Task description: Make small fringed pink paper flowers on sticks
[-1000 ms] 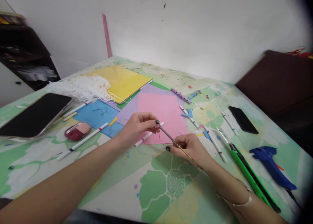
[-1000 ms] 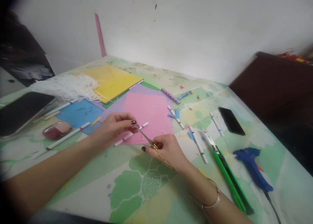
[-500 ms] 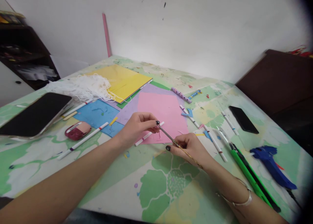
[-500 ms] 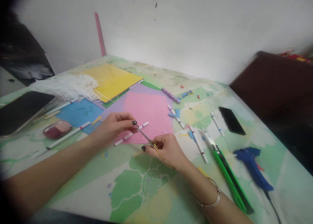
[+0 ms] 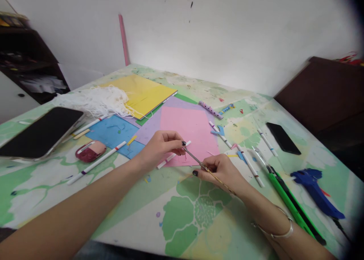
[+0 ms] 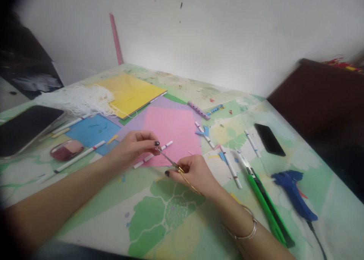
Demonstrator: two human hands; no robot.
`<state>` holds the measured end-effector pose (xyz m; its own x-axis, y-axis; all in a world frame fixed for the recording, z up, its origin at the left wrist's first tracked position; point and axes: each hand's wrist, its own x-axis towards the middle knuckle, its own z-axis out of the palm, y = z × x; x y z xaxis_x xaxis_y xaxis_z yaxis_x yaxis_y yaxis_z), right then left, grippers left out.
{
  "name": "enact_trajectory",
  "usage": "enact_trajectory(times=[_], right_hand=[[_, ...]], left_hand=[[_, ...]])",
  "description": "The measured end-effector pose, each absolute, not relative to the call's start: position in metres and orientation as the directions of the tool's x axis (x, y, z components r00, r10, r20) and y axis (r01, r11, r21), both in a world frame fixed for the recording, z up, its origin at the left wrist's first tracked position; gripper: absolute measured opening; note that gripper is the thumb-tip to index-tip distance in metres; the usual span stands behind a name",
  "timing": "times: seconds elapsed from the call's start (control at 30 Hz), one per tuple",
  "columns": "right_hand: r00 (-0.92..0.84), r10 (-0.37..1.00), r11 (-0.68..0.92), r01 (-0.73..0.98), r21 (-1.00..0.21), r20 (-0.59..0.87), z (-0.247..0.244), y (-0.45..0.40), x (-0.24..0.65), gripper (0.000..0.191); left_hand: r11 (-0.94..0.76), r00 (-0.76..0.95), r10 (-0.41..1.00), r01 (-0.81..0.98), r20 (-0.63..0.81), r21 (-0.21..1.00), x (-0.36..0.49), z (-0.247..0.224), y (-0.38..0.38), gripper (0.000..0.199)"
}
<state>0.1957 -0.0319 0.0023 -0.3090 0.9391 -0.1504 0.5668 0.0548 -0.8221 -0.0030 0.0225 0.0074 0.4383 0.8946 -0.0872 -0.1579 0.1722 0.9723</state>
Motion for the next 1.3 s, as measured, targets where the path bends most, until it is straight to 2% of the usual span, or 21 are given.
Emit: enact_trajectory(times=[0.17,0.37,0.6,1.3], right_hand=[[-0.306,0.940,0.056,0.576,-0.816,-0.151,0.0031,-0.0319,0.1954,0.040],[-0.291,0.946,0.049,0.557,-0.829,-0.140,0.0045,-0.0319,0.1961,0.040],[-0.285,0.949,0.046,0.555,-0.831,-0.137,0.0052,-0.0321,0.1963,0.039],[-0.273,0.952,0.046,0.568,-0.822,-0.136,0.0048,-0.0318,0.1963,0.040]], left_hand=[[0.171,0.438,0.895,-0.160,-0.085,0.972,-0.0028,0.0070,0.0225,0.007],[0.211,0.463,0.882,-0.234,-0.082,0.949,-0.0028,0.0084,0.0238,0.021],[0.184,0.446,0.892,-0.207,-0.074,0.961,-0.0064,0.0132,0.0220,0.006],[0.140,0.434,0.899,-0.153,-0.061,0.978,-0.0063,0.0129,0.0226,0.004]])
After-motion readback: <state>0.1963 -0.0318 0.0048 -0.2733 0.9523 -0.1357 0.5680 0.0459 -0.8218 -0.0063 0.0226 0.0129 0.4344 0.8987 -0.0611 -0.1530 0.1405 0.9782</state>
